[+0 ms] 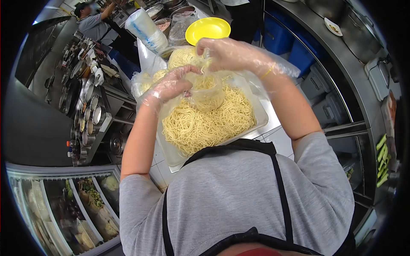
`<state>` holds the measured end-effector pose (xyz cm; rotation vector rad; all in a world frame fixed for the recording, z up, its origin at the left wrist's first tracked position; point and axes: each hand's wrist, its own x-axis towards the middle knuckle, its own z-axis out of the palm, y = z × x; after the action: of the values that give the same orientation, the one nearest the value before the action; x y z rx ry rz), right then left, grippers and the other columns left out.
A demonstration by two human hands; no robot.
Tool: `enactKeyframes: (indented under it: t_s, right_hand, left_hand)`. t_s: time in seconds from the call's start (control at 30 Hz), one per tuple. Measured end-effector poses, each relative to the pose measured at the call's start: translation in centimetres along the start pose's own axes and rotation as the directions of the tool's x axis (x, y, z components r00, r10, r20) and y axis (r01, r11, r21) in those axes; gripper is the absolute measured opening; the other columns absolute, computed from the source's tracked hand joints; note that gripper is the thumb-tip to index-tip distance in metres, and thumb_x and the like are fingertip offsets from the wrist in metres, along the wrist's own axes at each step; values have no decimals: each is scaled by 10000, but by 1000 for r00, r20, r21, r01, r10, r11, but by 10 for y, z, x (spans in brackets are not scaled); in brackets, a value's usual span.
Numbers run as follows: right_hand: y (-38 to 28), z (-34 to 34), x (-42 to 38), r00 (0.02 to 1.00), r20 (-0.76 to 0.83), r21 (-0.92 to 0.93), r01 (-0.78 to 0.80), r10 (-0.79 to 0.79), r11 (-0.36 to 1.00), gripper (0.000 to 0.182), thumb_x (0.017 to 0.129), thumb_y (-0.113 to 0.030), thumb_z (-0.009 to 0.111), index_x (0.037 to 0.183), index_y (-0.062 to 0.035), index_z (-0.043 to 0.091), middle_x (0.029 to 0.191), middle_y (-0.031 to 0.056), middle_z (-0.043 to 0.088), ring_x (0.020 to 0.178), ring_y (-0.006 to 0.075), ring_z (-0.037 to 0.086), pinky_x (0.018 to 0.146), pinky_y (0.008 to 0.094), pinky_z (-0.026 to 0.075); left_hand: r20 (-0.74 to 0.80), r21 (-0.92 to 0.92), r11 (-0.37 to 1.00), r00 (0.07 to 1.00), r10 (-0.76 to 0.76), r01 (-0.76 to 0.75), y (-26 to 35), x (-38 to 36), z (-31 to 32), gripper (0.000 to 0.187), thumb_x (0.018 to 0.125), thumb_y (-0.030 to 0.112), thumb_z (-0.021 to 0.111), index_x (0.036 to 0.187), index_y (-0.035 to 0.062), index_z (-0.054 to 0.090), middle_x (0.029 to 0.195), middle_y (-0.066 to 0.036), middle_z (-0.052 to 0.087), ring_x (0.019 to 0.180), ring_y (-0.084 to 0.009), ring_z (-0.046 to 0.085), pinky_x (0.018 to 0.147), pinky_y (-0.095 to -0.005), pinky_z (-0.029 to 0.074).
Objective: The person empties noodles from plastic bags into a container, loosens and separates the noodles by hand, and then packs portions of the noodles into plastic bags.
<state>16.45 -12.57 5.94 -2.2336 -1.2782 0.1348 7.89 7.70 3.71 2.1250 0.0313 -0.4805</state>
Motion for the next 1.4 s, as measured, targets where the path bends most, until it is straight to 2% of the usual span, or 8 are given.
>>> enactKeyframes:
  t_s: [0.43,0.57,0.8,0.93,1.03,1.1,1.23,1.4]
  right_hand:
    - [11,6,32,903,-361,152,305,-235,940,431,806,-323,671,1130,-59,562,1067,88,592,992,212,578,839,331,479]
    - [72,58,2,936,181,78,-319,302,945,284,874,-264,563,1048,-39,586,971,134,621,912,189,579,796,331,477]
    - [60,159,-72,956,221,-87,-178,193,980,410,835,-356,583,1170,-120,566,1136,157,559,1097,301,511,950,395,380]
    - [79,161,-69,980,186,49,-85,74,995,408,805,-361,635,1100,-82,592,1061,178,583,1099,339,499,952,428,377]
    - [76,161,-70,983,153,25,-108,103,994,383,798,-359,646,1068,-90,608,1046,167,589,1084,336,505,942,422,385]
    - [80,166,-68,984,145,30,-113,107,993,385,795,-360,650,1066,-90,609,1044,164,588,1081,336,506,939,420,388]
    - [79,164,-68,977,168,40,-141,132,989,392,788,-362,660,1069,-93,609,1051,161,587,1084,332,506,939,416,392]
    - [75,159,-64,948,258,12,-196,186,981,423,795,-406,645,1134,-157,596,1158,152,562,1118,322,514,950,420,393]
  left_hand:
    - [-141,-288,956,990,21,-61,-7,-20,-3,597,726,2,534,1314,-2,427,1151,-89,561,598,-80,485,636,-209,470]
    - [-179,-613,738,959,219,-283,-6,-3,-7,517,786,42,567,1282,-34,445,1257,-147,530,589,-44,477,592,-158,477]
    - [-359,-831,318,877,318,-456,77,42,-57,470,842,-37,500,1291,-92,373,1278,-175,504,685,-139,572,696,-190,545]
    - [-198,-767,334,698,688,-548,84,133,-108,268,861,171,577,1090,32,572,854,-21,614,639,-123,539,608,-241,467]
    - [-541,-630,420,757,367,-654,39,210,-138,511,854,248,598,1270,-18,462,1187,-30,584,847,-149,576,729,-248,467]
    - [-432,-725,206,668,606,-657,-8,263,-171,33,848,2,533,816,11,536,732,-80,548,543,-202,462,852,-393,520]
    - [-639,-665,363,749,177,-653,29,192,-100,125,783,-17,590,699,26,508,682,-64,494,655,-196,560,696,-304,543]
    - [-607,-666,383,763,220,-640,14,187,-115,112,791,-22,566,712,33,509,666,-56,475,605,-174,505,620,-280,516]
